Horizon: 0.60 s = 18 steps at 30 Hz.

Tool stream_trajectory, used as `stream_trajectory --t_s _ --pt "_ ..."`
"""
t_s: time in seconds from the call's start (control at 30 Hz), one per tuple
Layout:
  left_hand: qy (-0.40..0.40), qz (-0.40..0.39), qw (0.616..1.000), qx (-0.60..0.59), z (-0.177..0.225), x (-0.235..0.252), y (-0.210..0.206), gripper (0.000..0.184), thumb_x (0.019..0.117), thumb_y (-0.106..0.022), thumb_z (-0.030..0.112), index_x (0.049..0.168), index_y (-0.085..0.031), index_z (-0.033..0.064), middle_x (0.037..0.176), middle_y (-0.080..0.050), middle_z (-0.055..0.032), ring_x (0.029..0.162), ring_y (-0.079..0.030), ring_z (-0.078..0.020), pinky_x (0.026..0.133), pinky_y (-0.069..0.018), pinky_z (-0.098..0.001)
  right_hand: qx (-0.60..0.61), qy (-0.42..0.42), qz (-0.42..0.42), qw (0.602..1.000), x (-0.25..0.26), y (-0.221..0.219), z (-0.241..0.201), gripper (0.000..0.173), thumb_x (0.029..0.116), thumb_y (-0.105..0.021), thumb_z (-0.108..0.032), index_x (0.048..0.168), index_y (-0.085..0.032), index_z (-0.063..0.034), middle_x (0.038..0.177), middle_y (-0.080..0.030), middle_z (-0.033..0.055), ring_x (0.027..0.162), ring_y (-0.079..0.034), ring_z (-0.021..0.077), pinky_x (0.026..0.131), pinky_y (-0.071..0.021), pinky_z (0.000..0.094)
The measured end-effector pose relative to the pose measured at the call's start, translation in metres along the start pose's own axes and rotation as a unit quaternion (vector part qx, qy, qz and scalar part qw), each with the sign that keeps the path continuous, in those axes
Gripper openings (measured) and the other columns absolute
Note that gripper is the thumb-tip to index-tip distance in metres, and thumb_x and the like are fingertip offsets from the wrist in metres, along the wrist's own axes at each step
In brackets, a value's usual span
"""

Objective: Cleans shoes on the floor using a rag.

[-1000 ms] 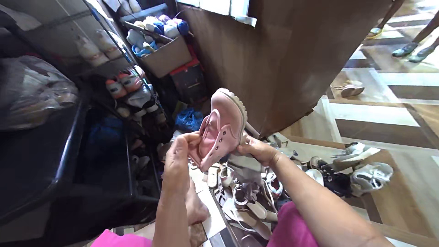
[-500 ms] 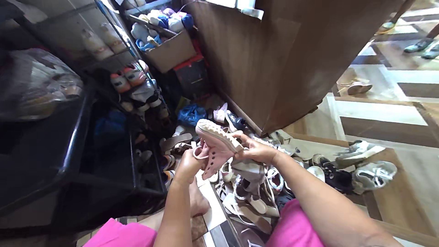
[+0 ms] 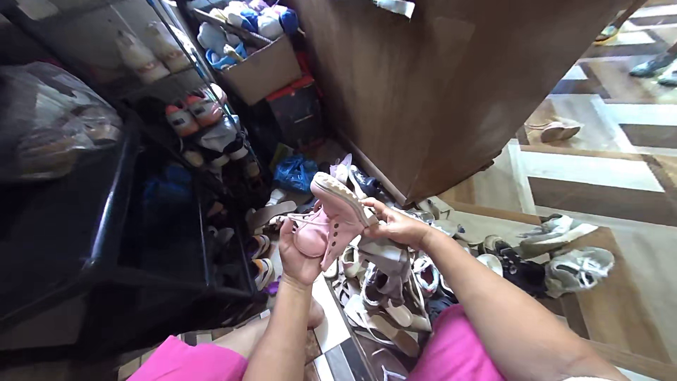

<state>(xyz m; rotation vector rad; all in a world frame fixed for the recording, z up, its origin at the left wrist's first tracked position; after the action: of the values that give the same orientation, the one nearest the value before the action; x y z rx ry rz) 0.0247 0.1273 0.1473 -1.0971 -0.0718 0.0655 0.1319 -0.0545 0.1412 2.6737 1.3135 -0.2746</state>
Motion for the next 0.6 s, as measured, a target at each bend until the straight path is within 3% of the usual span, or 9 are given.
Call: stream_trajectory --t_s 0.1,0.17,0.23,0.3,0.37,0.43,0.5,0.53,0.6 --pt "-0.021 0.055 0.997 0.039 -0.002 -0.001 -0.003 0.047 0.1009 -0.033 0.037 0.105 -0.068 0.0060 0.093 -0.073 -0.0137 0.086 -0.073 -0.0238 0.077 -0.0616 -0.0415 -0.051 -0.033 0.071 0.996 -0.001 0.003 -0.007 0.078 0.0896 -0.077 -0.015 0.156 -0.036 -0.0168 0.121 -0.068 0.0171 0.100 -0.069 0.0238 0.089 -0.0571 0.0437" --pt "-0.024 0.088 0.994 0.053 -0.005 -0.001 -0.004 0.053 0.1042 -0.021 0.034 0.103 -0.067 0.0072 0.090 -0.073 -0.0126 0.083 -0.073 -0.0230 0.075 -0.0615 -0.0411 -0.086 -0.011 0.161 0.983 -0.008 0.012 -0.018 0.071 0.0863 -0.080 -0.016 0.148 -0.047 -0.0099 0.118 -0.066 0.0234 0.098 -0.067 0.0331 0.086 -0.0548 0.0535" --pt "-0.015 0.107 0.991 0.079 -0.010 -0.002 -0.005 0.055 0.1056 -0.014 0.031 0.102 -0.064 0.0080 0.090 -0.072 -0.0113 0.082 -0.072 -0.0212 0.074 -0.0612 -0.0388 -0.084 0.097 0.292 0.948 -0.021 0.021 -0.031 0.050 0.0862 -0.081 -0.019 0.128 -0.058 -0.0029 0.101 -0.068 0.0179 0.082 -0.067 0.0262 0.074 -0.0574 0.0478" --pt "-0.003 0.110 0.988 0.111 -0.018 -0.003 -0.005 0.053 0.1065 -0.012 0.024 0.102 -0.062 0.0073 0.089 -0.072 -0.0110 0.081 -0.071 -0.0198 0.074 -0.0607 -0.0367 -0.044 0.224 0.378 0.897 -0.035 0.020 -0.049 0.048 0.0872 -0.079 -0.020 0.126 -0.056 -0.0049 0.098 -0.065 0.0070 0.079 -0.065 0.0121 0.071 -0.0585 0.0330" --pt "0.013 0.100 0.984 0.147 -0.027 -0.005 -0.009 0.051 0.1059 -0.014 0.020 0.101 -0.063 0.0066 0.087 -0.072 -0.0098 0.079 -0.071 -0.0181 0.072 -0.0604 -0.0346 -0.024 0.331 0.384 0.862 -0.041 0.008 -0.064 0.052 0.0881 -0.079 -0.016 0.131 -0.051 -0.0068 0.105 -0.065 0.0019 0.087 -0.067 0.0057 0.077 -0.0606 0.0258" --pt "0.029 0.088 0.978 0.187 -0.037 -0.009 -0.021 0.049 0.1053 -0.014 0.018 0.103 -0.061 0.0069 0.085 -0.071 -0.0083 0.075 -0.070 -0.0161 0.067 -0.0599 -0.0321 -0.095 0.382 0.357 0.847 -0.035 -0.007 -0.066 0.060 0.0862 -0.081 -0.015 0.137 -0.051 -0.0024 0.120 -0.065 0.0091 0.104 -0.067 0.0129 0.091 -0.0592 0.0320" --pt "0.041 0.067 0.976 0.203 -0.045 -0.013 -0.029 0.050 0.1050 -0.012 0.019 0.106 -0.060 0.0068 0.086 -0.071 -0.0074 0.075 -0.069 -0.0154 0.067 -0.0591 -0.0316 -0.238 0.382 0.367 0.814 -0.022 -0.020 -0.059 0.066 0.0819 -0.082 -0.017 0.138 -0.055 0.0028 0.130 -0.062 0.0212 0.118 -0.061 0.0320 0.100 -0.0510 0.0496" --pt "0.041 0.054 0.977 0.203 -0.046 -0.014 -0.030 0.050 0.1048 -0.012 0.020 0.109 -0.060 0.0069 0.088 -0.071 -0.0075 0.077 -0.069 -0.0155 0.069 -0.0592 -0.0319 -0.300 0.378 0.378 0.790 -0.017 -0.026 -0.057 0.063 0.0817 -0.081 -0.016 0.138 -0.058 0.0015 0.131 -0.063 0.0234 0.118 -0.061 0.0388 0.098 -0.0495 0.0550" --pt "0.014 0.034 0.979 0.201 -0.043 -0.014 -0.027 0.051 0.1051 -0.013 0.023 0.109 -0.062 0.0086 0.090 -0.072 -0.0066 0.080 -0.070 -0.0145 0.071 -0.0593 -0.0315 -0.356 0.384 0.382 0.762 -0.012 -0.036 -0.052 0.053 0.0847 -0.075 -0.011 0.135 -0.062 -0.0008 0.128 -0.063 0.0243 0.113 -0.062 0.0428 0.093 -0.0521 0.0552"
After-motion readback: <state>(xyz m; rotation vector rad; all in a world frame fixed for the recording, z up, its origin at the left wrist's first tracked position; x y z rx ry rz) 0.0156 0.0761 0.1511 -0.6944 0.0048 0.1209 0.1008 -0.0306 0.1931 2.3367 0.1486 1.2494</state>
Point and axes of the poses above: each hand's wrist, its own x-axis towards the middle knuckle, its own y-axis out of the back of the hand, z = x × y, the point moved 4 cm from there along x, towards the middle knuckle
